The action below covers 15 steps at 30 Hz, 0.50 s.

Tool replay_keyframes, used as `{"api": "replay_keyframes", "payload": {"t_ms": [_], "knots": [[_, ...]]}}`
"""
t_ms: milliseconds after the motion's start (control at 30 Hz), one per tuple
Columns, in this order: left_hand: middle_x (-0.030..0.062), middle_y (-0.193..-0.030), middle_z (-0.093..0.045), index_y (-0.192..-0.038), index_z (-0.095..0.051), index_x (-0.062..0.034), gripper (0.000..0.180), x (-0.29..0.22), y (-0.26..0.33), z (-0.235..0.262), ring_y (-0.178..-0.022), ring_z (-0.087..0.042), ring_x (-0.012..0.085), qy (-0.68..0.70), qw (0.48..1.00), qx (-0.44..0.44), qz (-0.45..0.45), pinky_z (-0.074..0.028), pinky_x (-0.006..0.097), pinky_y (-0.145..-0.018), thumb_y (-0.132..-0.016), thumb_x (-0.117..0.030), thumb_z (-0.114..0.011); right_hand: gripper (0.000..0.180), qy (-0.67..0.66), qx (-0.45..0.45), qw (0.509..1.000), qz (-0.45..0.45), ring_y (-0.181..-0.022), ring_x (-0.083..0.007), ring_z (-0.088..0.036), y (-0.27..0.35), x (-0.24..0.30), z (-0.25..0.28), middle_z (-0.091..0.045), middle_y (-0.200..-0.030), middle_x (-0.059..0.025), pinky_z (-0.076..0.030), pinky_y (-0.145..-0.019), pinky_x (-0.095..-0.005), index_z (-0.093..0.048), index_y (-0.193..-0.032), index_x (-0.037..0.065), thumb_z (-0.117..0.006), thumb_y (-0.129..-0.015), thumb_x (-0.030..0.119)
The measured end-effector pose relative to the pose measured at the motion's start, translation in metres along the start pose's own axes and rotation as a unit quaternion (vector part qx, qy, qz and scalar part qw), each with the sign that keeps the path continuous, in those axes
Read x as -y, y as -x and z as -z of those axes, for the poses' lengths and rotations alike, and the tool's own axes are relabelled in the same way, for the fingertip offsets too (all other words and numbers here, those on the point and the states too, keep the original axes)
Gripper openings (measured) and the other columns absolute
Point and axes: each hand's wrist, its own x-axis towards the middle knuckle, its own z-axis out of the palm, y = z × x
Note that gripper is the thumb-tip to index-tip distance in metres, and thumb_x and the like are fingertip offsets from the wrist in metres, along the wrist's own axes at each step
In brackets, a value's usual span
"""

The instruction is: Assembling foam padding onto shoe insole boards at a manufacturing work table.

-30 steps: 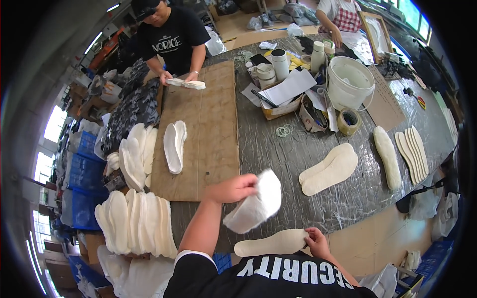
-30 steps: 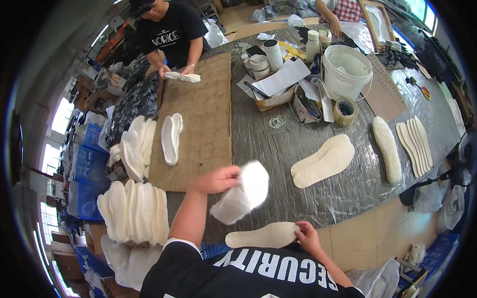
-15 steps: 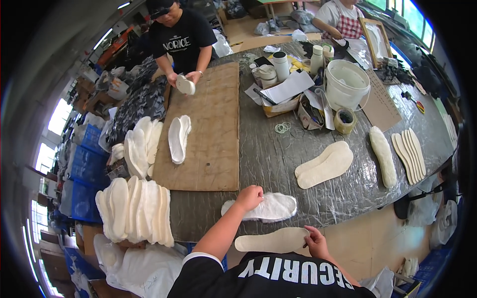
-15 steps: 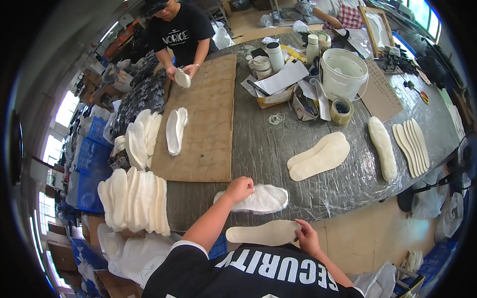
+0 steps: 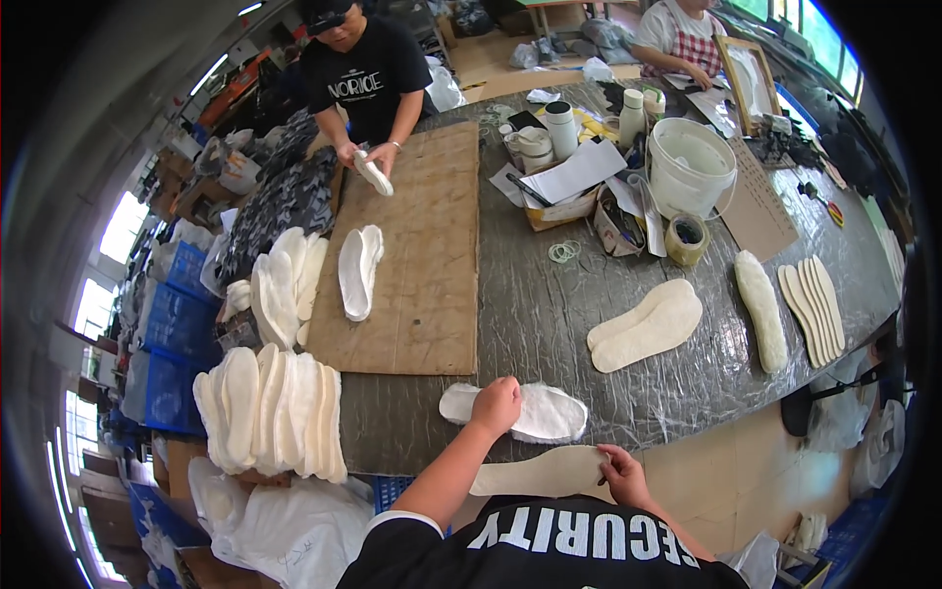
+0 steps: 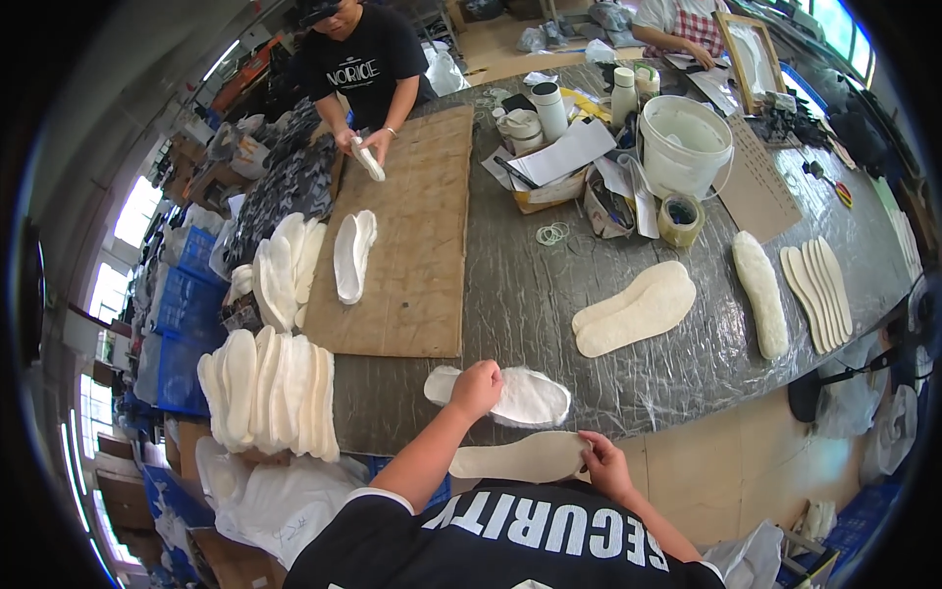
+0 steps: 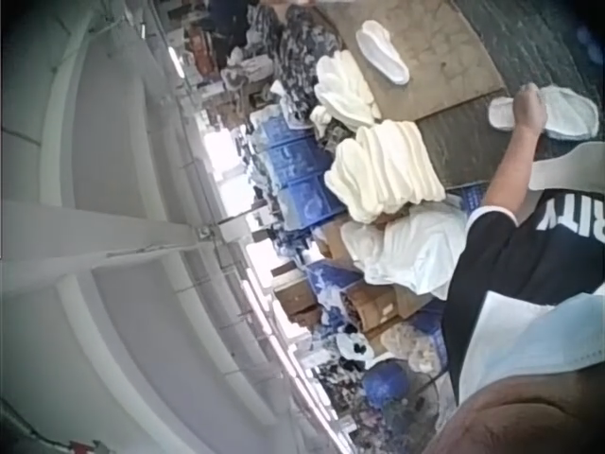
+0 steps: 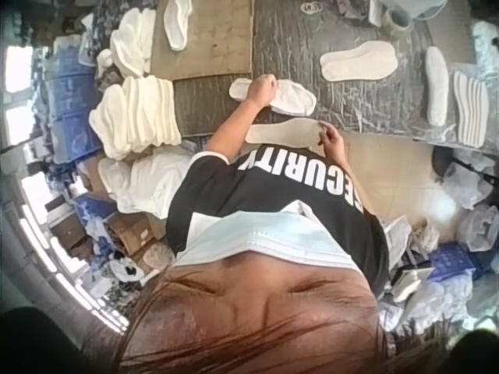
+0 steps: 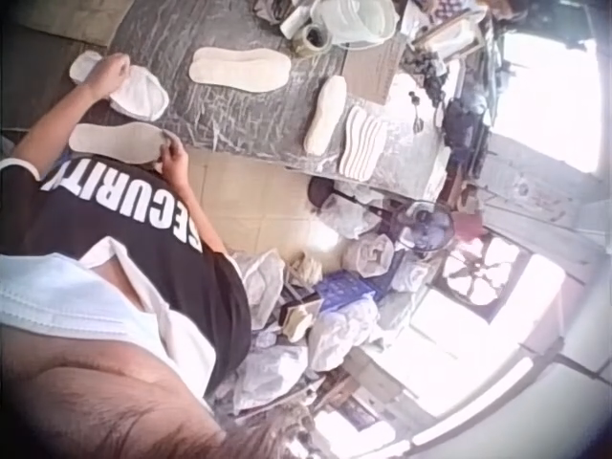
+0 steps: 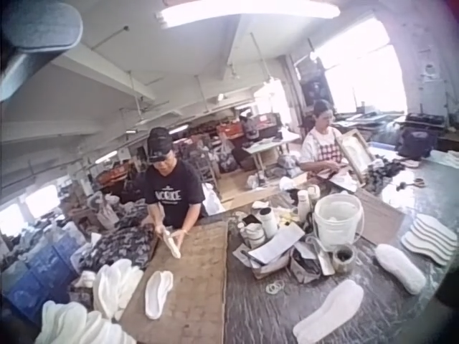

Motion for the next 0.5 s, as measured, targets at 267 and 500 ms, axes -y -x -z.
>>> {"api": "replay_keyframes", "payload": {"t_ms": [267,500], "knots": [[0.0071,-0.074,-0.060,-0.086,-0.060,-0.0022,0.010,0.028,0.008,-0.010,-0.067,-0.058,0.0169,0.245,0.964,0.039,0.099,-0.046,0.031,-0.061,-0.077,-0.005,-0.058,0.033,-0.003,0.002,1.000,-0.004,-0.071,-0.0078,-0.056,0.003,0.004,-0.003,-0.063,-0.088,-0.0030,-0.049,-0.064,-0.0235,-0.057,-0.124,0.003,-0.055,-0.091,-0.003],[0.0026,-0.071,-0.052,-0.085,-0.056,-0.0026,0.010,0.012,0.029,-0.005,-0.065,-0.049,0.0111,0.267,0.961,-0.062,0.027,-0.043,0.027,-0.059,-0.077,-0.002,-0.061,0.038,-0.006,0.005,1.000,0.004,-0.074,-0.0075,-0.057,0.006,0.001,-0.001,-0.063,-0.090,-0.0023,-0.050,-0.066,-0.0238,-0.054,-0.128,0.004,-0.055,-0.091,-0.004]]}}
